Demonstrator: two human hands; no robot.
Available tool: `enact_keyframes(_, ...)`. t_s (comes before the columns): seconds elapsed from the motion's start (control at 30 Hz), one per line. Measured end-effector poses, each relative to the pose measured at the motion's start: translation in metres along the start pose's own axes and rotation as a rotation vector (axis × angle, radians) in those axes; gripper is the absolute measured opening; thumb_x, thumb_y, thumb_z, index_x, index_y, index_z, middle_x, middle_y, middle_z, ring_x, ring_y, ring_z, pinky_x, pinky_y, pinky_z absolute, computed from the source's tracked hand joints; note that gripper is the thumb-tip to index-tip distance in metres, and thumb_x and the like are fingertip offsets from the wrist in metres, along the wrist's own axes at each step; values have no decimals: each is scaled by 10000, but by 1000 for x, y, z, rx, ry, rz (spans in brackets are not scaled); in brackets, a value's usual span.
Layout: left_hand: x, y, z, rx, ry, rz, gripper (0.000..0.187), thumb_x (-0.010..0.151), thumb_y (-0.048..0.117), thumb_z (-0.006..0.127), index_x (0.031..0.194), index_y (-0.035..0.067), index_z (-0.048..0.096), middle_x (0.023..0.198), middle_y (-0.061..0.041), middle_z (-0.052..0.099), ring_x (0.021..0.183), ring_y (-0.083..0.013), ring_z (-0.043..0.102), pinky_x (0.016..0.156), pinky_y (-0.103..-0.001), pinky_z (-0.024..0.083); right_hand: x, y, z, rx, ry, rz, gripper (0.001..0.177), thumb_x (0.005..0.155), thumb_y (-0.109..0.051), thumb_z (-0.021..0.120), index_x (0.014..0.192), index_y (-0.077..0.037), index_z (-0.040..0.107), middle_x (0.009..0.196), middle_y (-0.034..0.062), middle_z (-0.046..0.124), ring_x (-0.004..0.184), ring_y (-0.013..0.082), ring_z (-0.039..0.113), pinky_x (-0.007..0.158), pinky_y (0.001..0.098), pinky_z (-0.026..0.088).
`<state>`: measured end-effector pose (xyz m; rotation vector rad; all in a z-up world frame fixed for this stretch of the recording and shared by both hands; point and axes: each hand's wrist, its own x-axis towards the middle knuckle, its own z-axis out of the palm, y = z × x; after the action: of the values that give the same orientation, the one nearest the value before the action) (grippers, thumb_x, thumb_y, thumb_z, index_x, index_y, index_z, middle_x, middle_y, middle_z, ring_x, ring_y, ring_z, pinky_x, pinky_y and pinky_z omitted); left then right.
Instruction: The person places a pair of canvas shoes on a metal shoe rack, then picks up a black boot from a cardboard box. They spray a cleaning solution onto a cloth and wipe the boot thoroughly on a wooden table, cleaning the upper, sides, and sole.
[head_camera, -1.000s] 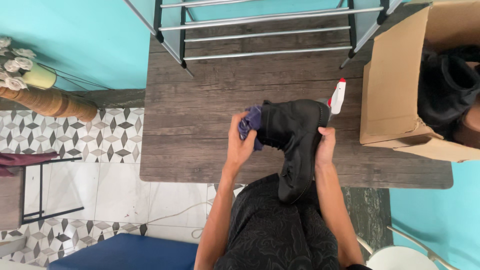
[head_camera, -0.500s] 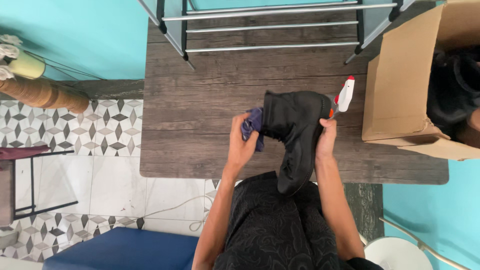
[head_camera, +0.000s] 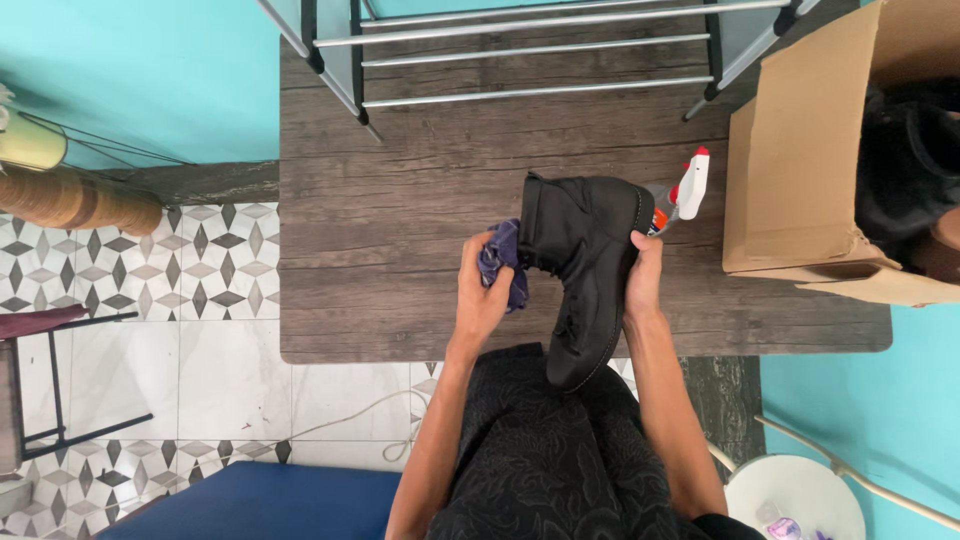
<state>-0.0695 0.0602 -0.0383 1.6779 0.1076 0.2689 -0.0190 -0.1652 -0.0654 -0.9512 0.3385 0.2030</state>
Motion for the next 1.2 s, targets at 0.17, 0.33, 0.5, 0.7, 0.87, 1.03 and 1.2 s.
enact_keyframes(0.17,18,-4,-6,98,38,31,415,859,-43,604,1270,2,568,1213,-145,569,1135,-287,604,1019,-359,476,-24,17,11,-26,41,205,694,920,-475,413,1415,3,510,1359,192,626,1200,294,632,1020,403,512)
enact_keyframes(0.33,24,-9,-20,103,87,-1,432,867,-42,597,1293,16,555,1218,-145,580,1131,-270,606,1011,-358,481,-32,32,4,-10,-28,329,734,938,-486,527,1439,50,501,1348,230,619,1165,309,634,969,412,541)
enact_keyframes(0.5,21,-18,-37,-26,105,-104,440,899,-32,559,1335,17,539,1175,-140,624,1088,-240,614,998,-351,496,-51,53,-12,-151,-141,403,899,784,-299,695,1568,-108,299,1403,166,554,1176,300,620,964,441,535)
enact_keyframes(0.7,27,-18,-46,86,122,-36,453,871,-52,566,1317,23,539,1233,-144,589,1152,-261,600,1039,-367,467,-68,56,-10,-298,-269,350,1172,666,51,790,1644,-154,176,1482,185,511,1329,246,533,1103,362,420)
enact_keyframes(0.87,44,-11,-53,194,99,53,457,842,-41,632,1288,27,561,1212,-175,565,1147,-338,597,1020,-401,474,-68,58,9,-395,-138,250,1183,653,125,721,1652,-153,152,1471,119,516,1293,218,533,1059,336,431)
enact_keyframes(1.03,41,-2,-52,218,-16,131,460,842,-26,651,1287,41,560,1222,-184,541,1150,-374,593,1014,-416,488,-51,53,27,-309,-54,166,1163,653,135,636,1670,-160,154,1392,124,549,1194,231,584,986,347,493)
enact_keyframes(1.2,44,-2,-49,219,-4,92,465,850,-18,661,1297,51,554,1247,-190,520,1127,-377,587,972,-437,497,-39,49,25,-378,-62,84,1172,673,134,631,1665,-164,81,1385,120,537,1174,220,578,950,343,507)
